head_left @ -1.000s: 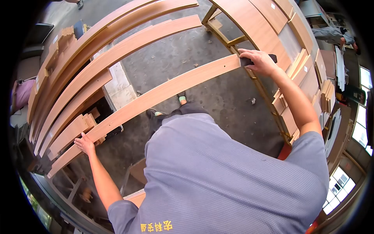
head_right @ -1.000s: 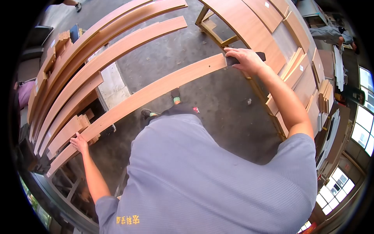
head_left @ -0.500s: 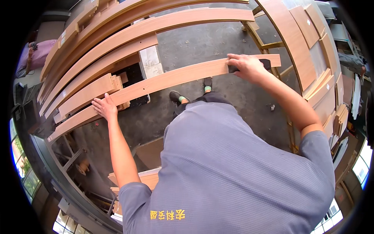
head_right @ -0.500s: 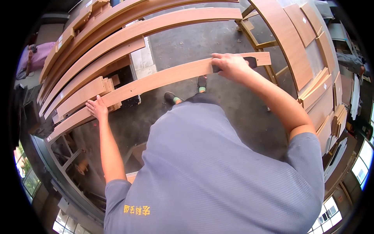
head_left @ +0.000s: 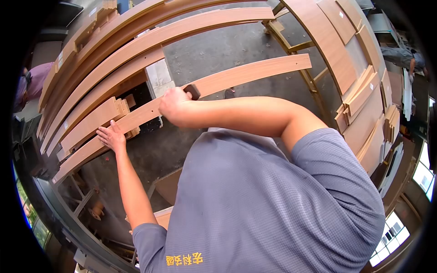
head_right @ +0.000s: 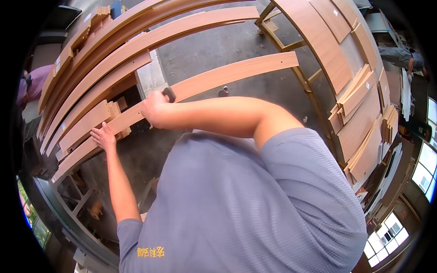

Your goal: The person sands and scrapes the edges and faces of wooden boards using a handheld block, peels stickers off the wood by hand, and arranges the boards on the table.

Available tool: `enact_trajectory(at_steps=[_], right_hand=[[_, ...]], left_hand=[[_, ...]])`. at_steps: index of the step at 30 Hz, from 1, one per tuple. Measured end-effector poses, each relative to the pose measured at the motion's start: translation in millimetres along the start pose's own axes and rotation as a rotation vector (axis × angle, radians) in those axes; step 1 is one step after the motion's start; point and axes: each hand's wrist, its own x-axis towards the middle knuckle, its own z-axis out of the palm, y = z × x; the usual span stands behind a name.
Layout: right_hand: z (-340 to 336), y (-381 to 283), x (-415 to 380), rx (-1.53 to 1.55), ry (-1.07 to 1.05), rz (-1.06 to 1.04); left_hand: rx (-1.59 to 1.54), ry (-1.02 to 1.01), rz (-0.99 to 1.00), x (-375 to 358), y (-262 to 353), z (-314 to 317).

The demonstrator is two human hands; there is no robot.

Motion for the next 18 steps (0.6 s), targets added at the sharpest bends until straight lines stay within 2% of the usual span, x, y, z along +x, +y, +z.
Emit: enact_trajectory(at_steps=[4, 8, 10, 11, 13, 14, 16, 17, 18], right_hand=[[14, 103, -139, -0.102, -0.108, 0.303], [94, 264, -300, -0.039, 0.15, 0.6], [123, 342, -390, -0.137, 0.087, 0.85], [144, 388, -434, -0.151, -0.125, 0.975], [145, 398, -483, -0.01, -0.021, 1.124], [135, 389, -486, -0.008, -0.021, 1.124], [111, 363, -477, 0.25, 0.337, 1.121], [115, 363, -471, 0.253, 0.337, 1.123], [121, 364, -464, 0.295, 0.45, 0.974]], left_hand=[[0.053, -0.001, 0.011, 5, -8, 7], [0.064, 0.024, 0.043, 2, -15, 11], [0.022, 0.056, 0.162, -3, -8, 16], [0.013, 0.006, 0.258, -16, 12, 10], [-0.075, -0.072, 0.487, -63, 83, -15], [-0.091, -0.11, 0.63, -92, 132, -34], [-0.122, -0.182, 0.924, -141, 232, -49], [-0.054, -0.351, 1.016, -167, 287, -56], [-0.176, -0.395, 1.152, -190, 344, -71]])
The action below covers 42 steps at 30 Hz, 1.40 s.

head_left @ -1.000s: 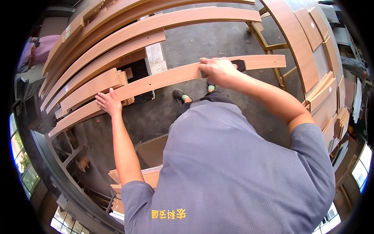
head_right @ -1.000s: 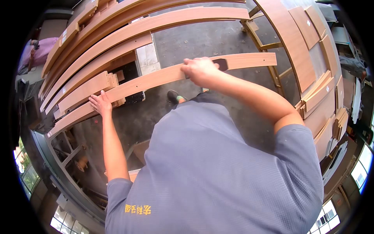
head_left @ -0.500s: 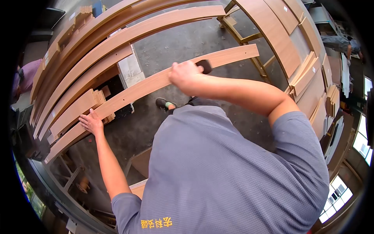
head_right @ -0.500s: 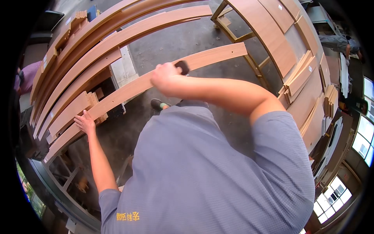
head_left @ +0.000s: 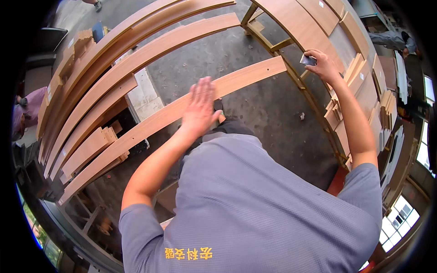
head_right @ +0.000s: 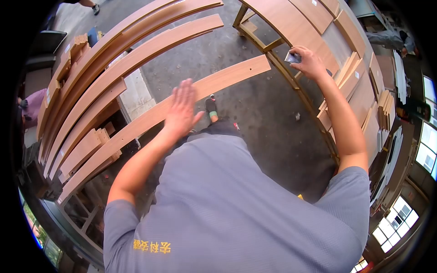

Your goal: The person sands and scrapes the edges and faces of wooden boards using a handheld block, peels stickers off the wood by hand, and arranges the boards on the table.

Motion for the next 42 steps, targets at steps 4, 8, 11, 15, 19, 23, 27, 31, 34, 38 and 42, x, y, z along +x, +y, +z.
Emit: enact_trajectory(at_steps=[4, 8, 11, 15, 19, 23, 27, 31, 34, 38, 42], right_hand=[[13, -40, 7, 0.186, 0.014, -0.365], [29, -75, 1, 0.149, -0.035, -0.461], [44, -122, 0, 0.08, -0.194, -0.423], [73, -198, -4, -0.05, -0.202, -0.633], [103, -311, -28, -0.125, -0.285, -0.74], [124, -432, -43, -0.12, -0.263, -0.852], [140, -550, -68, -0.12, -0.289, -0.76], [157, -617, -77, -0.114, -0.252, -0.734], [171, -689, -91, -0.133, -0.243, -0.672], [197, -791, -108, -0.067, -0.237, -0.716], [219, -890, -118, -0.061, -0.211, -0.812]], left_hand=[[0.113, 0.0, 0.789, 140, 124, 29], [-0.266, 0.07, 0.625, 125, 119, 22], [-0.072, 0.134, 0.245, 58, 25, 18], [0.139, 0.126, -0.159, -75, -104, -4], [0.185, 0.273, -0.394, -202, -232, -13], [0.235, 0.397, -0.543, -292, -332, -24], [0.211, 0.478, -0.642, -372, -426, -30], [0.234, 0.509, -0.649, -414, -484, -37], [0.197, 0.484, -0.675, -458, -536, -48], [0.188, 0.478, -0.731, -516, -604, -61], [0.161, 0.484, -0.764, -559, -664, -78]])
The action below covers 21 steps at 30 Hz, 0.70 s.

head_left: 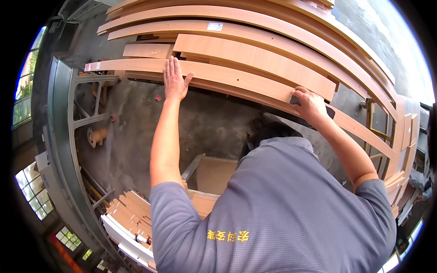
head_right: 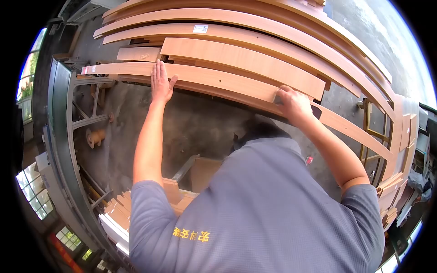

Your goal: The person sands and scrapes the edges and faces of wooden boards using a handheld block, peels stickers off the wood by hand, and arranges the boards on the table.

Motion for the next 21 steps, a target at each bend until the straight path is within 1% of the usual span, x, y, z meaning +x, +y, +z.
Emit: enact_trajectory(at_steps=[1, 3, 4, 6, 8, 9, 10, 11, 12, 13, 15, 16, 18, 21], right_hand=[[8, -25, 19, 0.026, -0.011, -0.024], [11, -40, 34, 0.007, 0.017, -0.057], [21, -67, 54, 0.021, 0.003, -0.058], [22, -93, 80, 0.03, 0.011, -0.077], [22, -128, 112, 0.019, -0.11, -0.034], [22, -138, 119, 0.019, -0.108, -0.032], [27, -166, 146, 0.025, -0.119, -0.018], [26, -177, 150, 0.026, -0.136, -0.003], [29, -191, 161, 0.02, -0.123, -0.008], [37, -214, 183, 0.042, -0.124, -0.017], [46, -238, 196, 0.059, 0.045, -0.095], [52, -259, 217, 0.072, 0.04, -0.12], [58, -278, 228, 0.068, 0.036, -0.108], [57, -314, 260, 0.045, 0.027, -0.099]], left_hand=[[0.008, -0.026, -0.001, 1, -20, 3], [0.014, -0.02, 0.011, 4, -27, 0], [0.002, -0.041, 0.015, 3, -53, 4], [0.019, -0.031, 0.01, 12, -75, -3], [0.015, -0.032, 0.016, 18, -111, -5], [0.02, -0.023, 0.024, 20, -119, -8], [0.026, -0.033, 0.03, 26, -153, -11], [0.025, -0.037, 0.028, 24, -158, -13], [0.005, -0.044, 0.027, 26, -171, -15], [-0.006, -0.058, 0.024, 33, -201, -22], [0.01, -0.078, 0.032, 38, -222, -27], [0.013, -0.094, 0.032, 41, -244, -34], [0.009, -0.098, 0.034, 45, -258, -36], [-0.005, -0.079, 0.02, 55, -309, -38]])
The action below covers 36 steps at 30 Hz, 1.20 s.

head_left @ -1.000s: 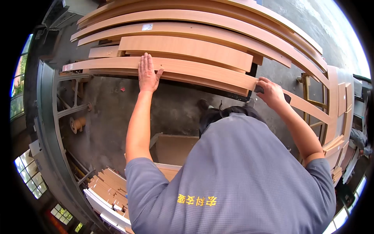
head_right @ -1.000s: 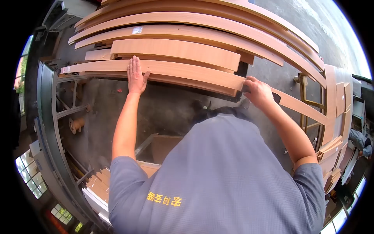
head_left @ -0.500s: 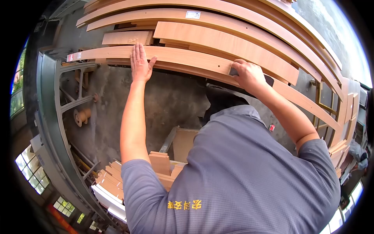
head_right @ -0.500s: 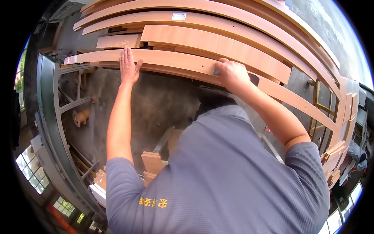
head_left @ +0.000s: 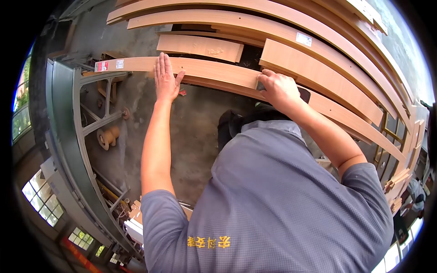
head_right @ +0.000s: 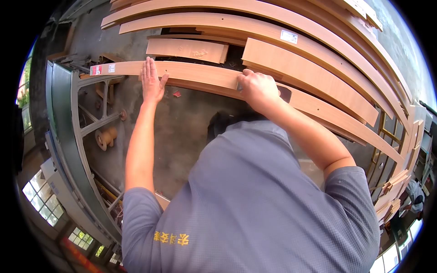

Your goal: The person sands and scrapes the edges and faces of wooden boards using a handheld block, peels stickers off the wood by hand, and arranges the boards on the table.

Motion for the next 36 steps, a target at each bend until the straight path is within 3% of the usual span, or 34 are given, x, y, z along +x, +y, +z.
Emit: enact_trajectory(at_steps=[9, 14, 22, 26, 28, 29, 30, 32, 34, 36], right_hand=[[14, -124, 112, 0.002, -0.185, 0.101], [33, -213, 182, 0.007, -0.122, 0.16], [74, -322, 289, -0.007, -0.03, 0.106], [100, -357, 330, 0.057, 0.078, 0.032], [103, -349, 334, 0.046, 0.15, -0.024], [97, -340, 332, 0.052, 0.116, 0.037], [91, -335, 327, 0.065, 0.073, 0.099], [84, -318, 322, 0.084, 0.145, 0.157], [80, -339, 339, 0.069, 0.066, 0.221], [96, -369, 368, 0.142, 0.075, 0.052]], left_hand=[[0.009, 0.121, 0.025, 37, -238, -15], [-0.019, 0.147, 0.049, 51, -369, -23], [-0.058, 0.069, 0.231, 70, -438, -39], [0.026, 0.145, 0.005, 71, -479, -34], [-0.153, 0.133, -0.315, 75, -506, -31], [-0.184, 0.293, -0.347, 76, -537, -1], [-0.169, 0.293, -0.351, 76, -539, -14], [-1.118, -0.017, -0.753, 84, -529, -48], [-1.269, -0.043, -0.7, 85, -528, -49], [-1.297, -0.069, -0.711, 87, -530, -50]])
